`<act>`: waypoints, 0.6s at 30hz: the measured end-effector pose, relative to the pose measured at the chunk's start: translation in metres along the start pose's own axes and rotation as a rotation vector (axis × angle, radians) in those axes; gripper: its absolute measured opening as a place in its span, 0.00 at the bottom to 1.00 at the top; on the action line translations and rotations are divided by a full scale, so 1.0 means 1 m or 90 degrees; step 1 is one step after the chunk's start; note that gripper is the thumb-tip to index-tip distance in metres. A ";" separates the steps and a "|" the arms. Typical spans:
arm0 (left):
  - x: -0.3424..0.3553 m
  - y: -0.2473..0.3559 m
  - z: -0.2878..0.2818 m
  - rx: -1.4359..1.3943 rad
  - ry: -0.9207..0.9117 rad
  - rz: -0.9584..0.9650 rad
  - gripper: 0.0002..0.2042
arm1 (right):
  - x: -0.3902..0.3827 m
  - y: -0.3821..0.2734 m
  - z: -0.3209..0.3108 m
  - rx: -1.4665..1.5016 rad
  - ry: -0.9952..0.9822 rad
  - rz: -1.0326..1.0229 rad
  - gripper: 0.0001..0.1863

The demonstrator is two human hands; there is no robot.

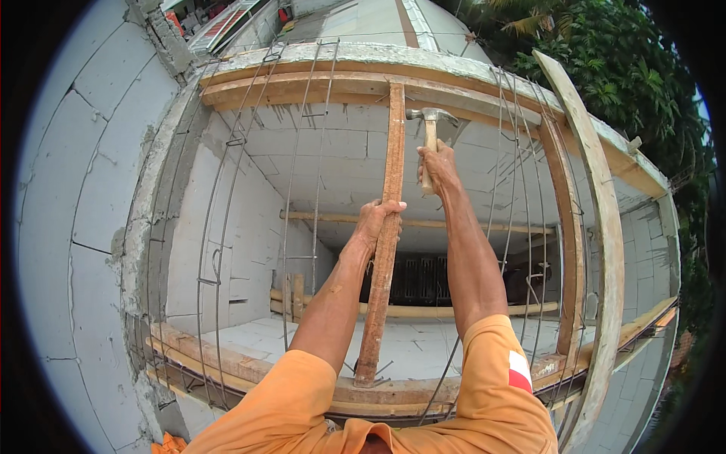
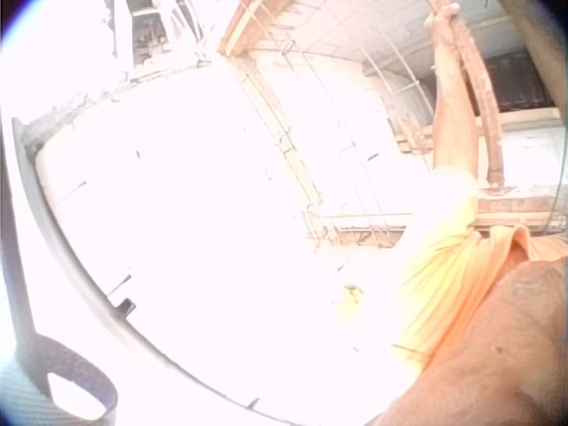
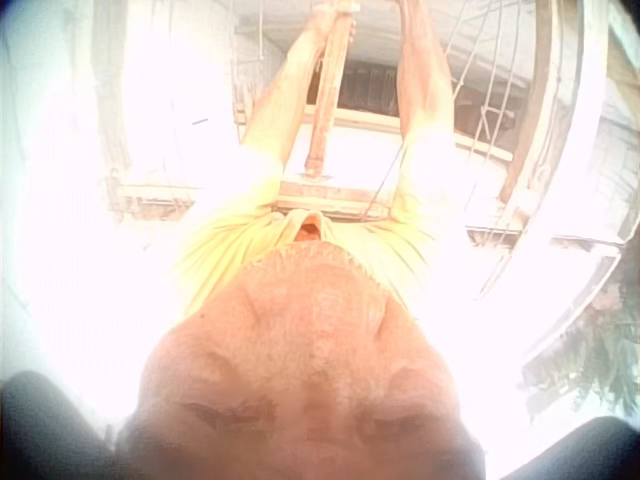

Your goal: The person positions a wooden plank onto the concrete formwork frame and hammers nails into it using a hammer to secure it.

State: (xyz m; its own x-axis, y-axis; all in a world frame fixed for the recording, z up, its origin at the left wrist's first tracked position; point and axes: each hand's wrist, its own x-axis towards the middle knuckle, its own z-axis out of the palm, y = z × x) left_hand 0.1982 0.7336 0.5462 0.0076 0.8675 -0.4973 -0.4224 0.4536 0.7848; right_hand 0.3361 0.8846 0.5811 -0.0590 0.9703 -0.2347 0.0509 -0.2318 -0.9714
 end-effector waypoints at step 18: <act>0.006 0.004 0.003 0.006 0.010 0.006 0.17 | 0.004 0.005 -0.002 -0.092 0.054 -0.043 0.15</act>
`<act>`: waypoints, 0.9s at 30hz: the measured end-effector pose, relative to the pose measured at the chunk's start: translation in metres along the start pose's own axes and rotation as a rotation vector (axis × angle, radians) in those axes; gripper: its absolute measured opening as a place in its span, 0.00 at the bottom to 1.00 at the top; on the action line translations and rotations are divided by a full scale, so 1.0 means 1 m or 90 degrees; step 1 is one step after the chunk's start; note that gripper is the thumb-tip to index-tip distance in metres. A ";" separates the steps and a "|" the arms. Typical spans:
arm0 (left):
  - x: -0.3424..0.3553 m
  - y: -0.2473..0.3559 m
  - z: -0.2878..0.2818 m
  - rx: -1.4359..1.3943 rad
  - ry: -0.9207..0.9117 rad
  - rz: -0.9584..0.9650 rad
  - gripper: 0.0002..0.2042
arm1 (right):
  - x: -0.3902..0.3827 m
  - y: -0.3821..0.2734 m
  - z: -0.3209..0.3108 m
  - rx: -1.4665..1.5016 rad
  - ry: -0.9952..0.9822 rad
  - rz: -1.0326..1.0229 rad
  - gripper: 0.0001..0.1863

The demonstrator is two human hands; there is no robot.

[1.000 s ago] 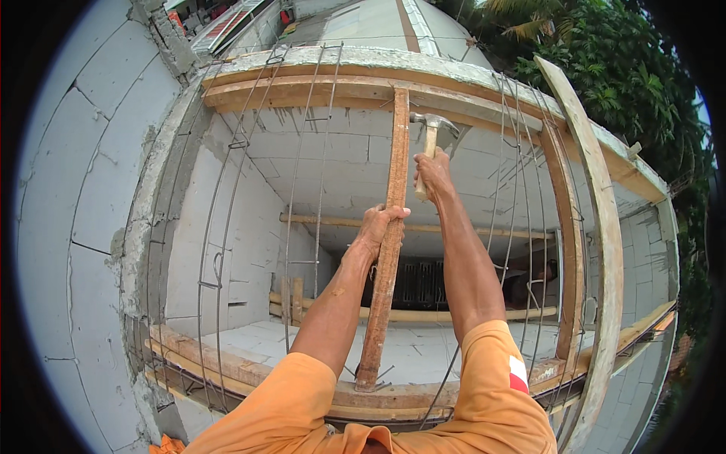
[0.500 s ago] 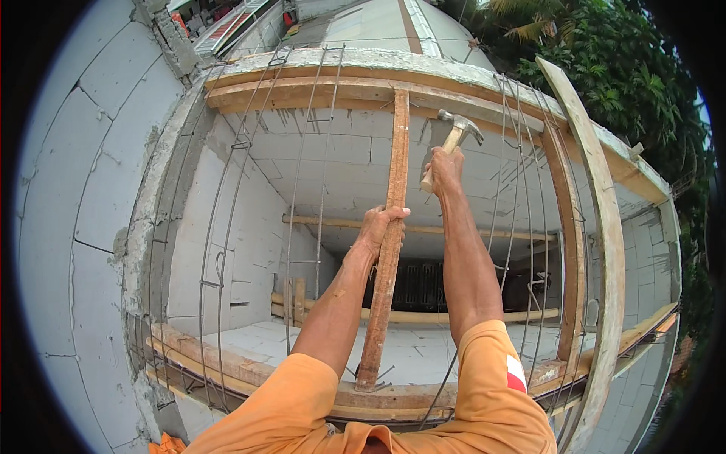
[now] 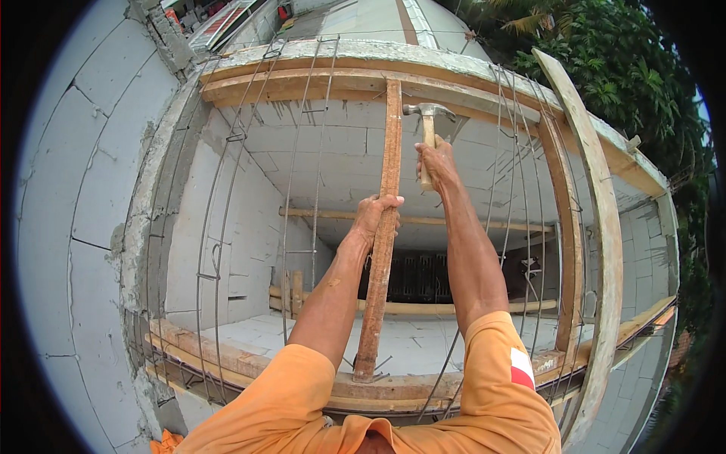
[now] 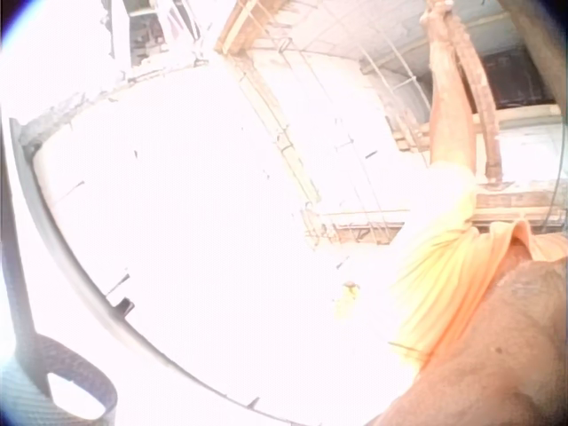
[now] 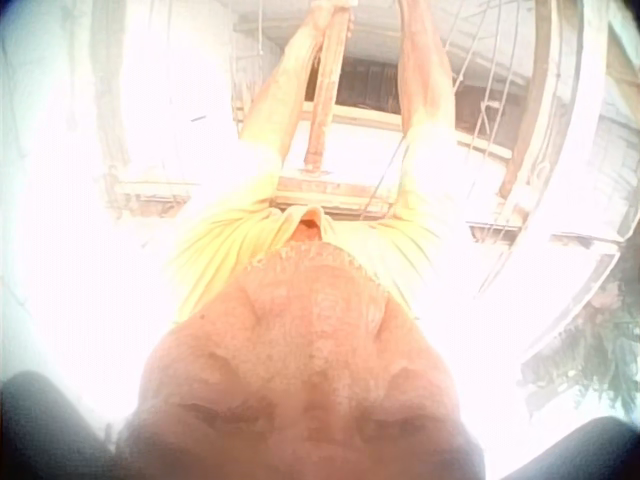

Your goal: The person positions a wooden plank onto the concrete formwork frame and hammers nails into it using a hammer to secure it.

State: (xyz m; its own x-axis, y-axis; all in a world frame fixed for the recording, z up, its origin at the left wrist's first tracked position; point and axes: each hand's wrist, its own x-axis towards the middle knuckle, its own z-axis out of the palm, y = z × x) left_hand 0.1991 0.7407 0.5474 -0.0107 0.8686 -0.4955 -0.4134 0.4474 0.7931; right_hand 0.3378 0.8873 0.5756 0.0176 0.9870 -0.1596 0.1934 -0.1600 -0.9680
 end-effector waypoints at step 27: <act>0.017 -0.011 0.013 0.054 -0.017 0.103 0.20 | 0.015 0.093 -0.042 0.072 -0.106 0.063 0.15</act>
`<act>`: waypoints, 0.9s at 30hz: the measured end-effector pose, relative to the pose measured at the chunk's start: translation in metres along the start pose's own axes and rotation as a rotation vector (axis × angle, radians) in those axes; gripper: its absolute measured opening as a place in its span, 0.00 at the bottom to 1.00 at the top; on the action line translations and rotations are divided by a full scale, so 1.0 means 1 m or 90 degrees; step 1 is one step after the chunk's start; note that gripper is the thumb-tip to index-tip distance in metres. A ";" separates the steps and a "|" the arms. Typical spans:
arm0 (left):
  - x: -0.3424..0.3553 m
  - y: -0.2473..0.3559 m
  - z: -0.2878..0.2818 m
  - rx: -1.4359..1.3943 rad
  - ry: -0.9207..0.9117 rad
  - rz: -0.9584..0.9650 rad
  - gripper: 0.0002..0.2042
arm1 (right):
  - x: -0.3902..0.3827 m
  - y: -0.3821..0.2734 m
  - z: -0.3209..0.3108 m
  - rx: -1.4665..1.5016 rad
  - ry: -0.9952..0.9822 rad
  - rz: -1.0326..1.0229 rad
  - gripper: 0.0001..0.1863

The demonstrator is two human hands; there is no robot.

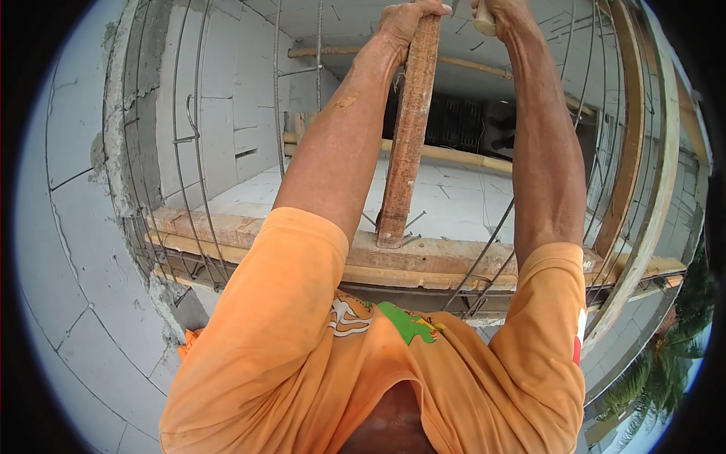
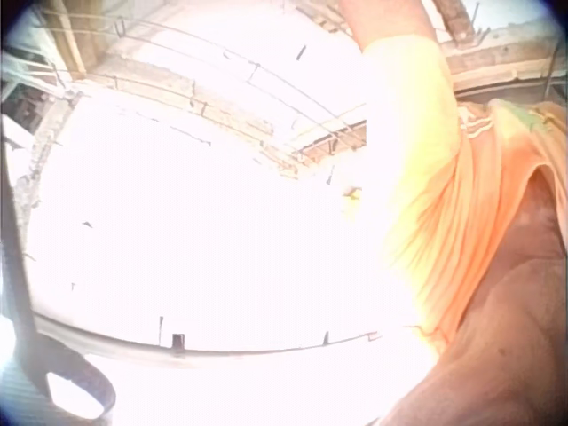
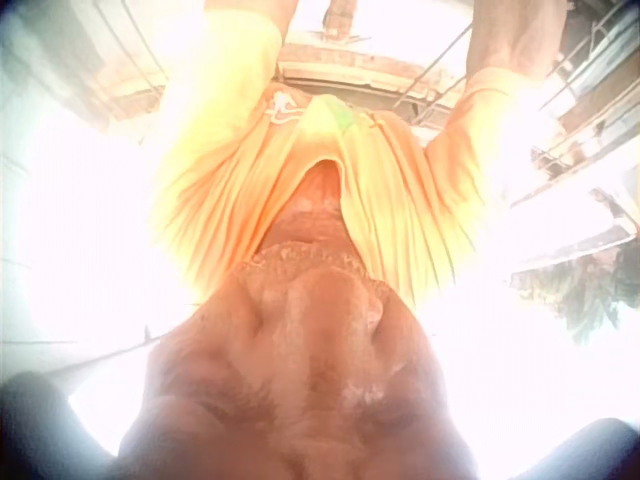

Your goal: The person positions a wooden plank onto the concrete formwork frame and hammers nails into it using a hammer to secure it.

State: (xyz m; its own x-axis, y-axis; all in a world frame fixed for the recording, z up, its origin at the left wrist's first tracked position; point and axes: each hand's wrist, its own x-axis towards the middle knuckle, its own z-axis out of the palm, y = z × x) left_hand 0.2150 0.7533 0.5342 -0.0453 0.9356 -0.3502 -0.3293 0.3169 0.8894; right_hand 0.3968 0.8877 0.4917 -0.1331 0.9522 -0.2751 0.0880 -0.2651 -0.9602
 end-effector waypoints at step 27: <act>-0.089 -0.014 -0.015 0.264 0.068 -0.058 0.20 | -0.444 -0.080 0.026 -0.060 0.084 0.214 0.40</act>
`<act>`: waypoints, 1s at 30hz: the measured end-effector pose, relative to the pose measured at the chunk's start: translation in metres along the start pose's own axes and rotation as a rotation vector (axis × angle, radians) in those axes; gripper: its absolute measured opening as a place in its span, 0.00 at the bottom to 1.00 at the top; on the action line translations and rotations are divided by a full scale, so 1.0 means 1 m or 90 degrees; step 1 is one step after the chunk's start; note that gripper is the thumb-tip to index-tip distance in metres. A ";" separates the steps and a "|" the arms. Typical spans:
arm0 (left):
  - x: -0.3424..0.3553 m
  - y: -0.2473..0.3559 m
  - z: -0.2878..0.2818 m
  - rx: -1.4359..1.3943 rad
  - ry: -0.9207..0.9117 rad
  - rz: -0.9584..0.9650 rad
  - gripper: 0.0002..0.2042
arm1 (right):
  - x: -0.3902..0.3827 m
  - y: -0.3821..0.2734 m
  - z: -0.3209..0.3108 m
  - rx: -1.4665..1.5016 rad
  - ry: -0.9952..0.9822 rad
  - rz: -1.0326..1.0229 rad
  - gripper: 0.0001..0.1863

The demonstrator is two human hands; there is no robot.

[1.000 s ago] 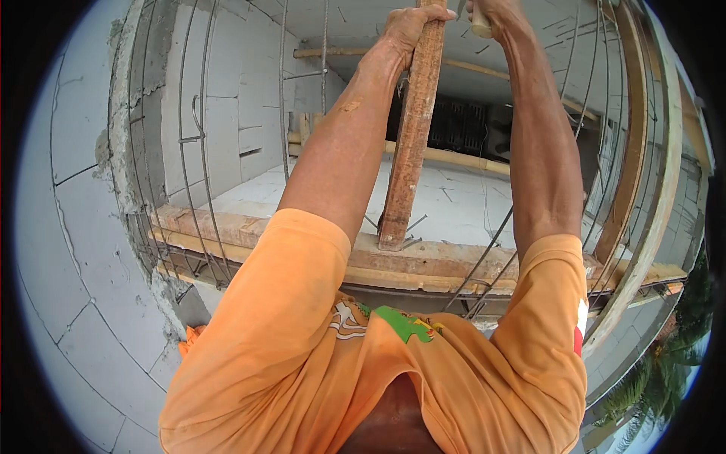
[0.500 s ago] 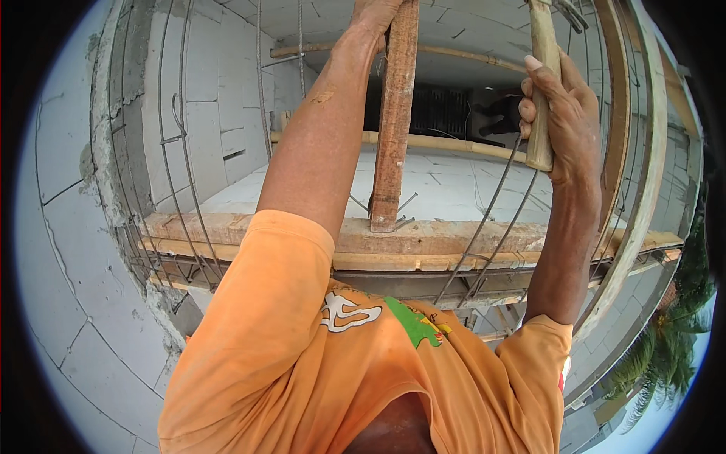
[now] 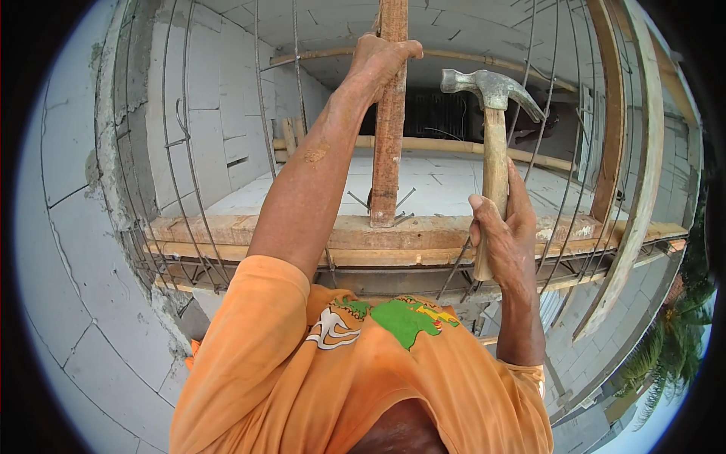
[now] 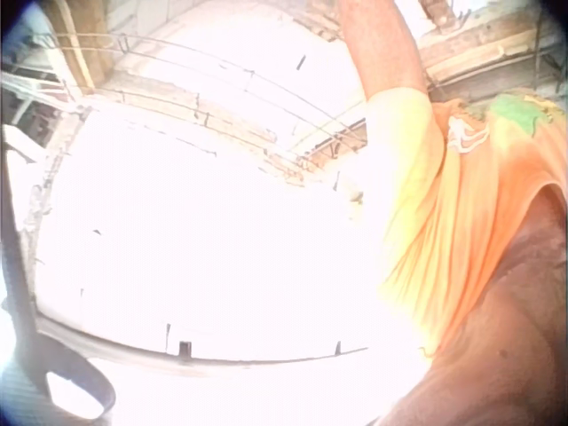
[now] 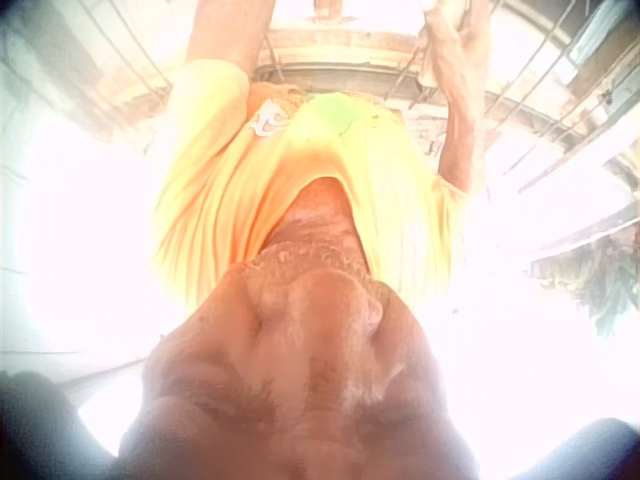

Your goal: The person positions a wooden plank onto the concrete formwork frame and hammers nails into it using a hammer to secure it.

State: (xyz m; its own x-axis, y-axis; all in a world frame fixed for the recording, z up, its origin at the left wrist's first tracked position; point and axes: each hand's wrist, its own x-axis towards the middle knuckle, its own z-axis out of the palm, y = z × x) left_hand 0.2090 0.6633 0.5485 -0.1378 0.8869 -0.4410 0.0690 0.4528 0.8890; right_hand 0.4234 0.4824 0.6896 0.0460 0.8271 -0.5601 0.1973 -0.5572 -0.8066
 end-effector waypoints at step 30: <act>-0.008 0.011 -0.001 0.008 0.044 -0.003 0.14 | 0.363 -0.169 0.084 0.262 0.170 -0.208 0.08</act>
State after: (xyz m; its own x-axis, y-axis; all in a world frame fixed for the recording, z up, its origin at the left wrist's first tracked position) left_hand 0.2101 0.6609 0.5622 -0.2067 0.8763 -0.4351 0.0803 0.4584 0.8851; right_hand 0.3247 0.8702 0.6070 0.3017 0.9209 -0.2468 -0.1516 -0.2092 -0.9660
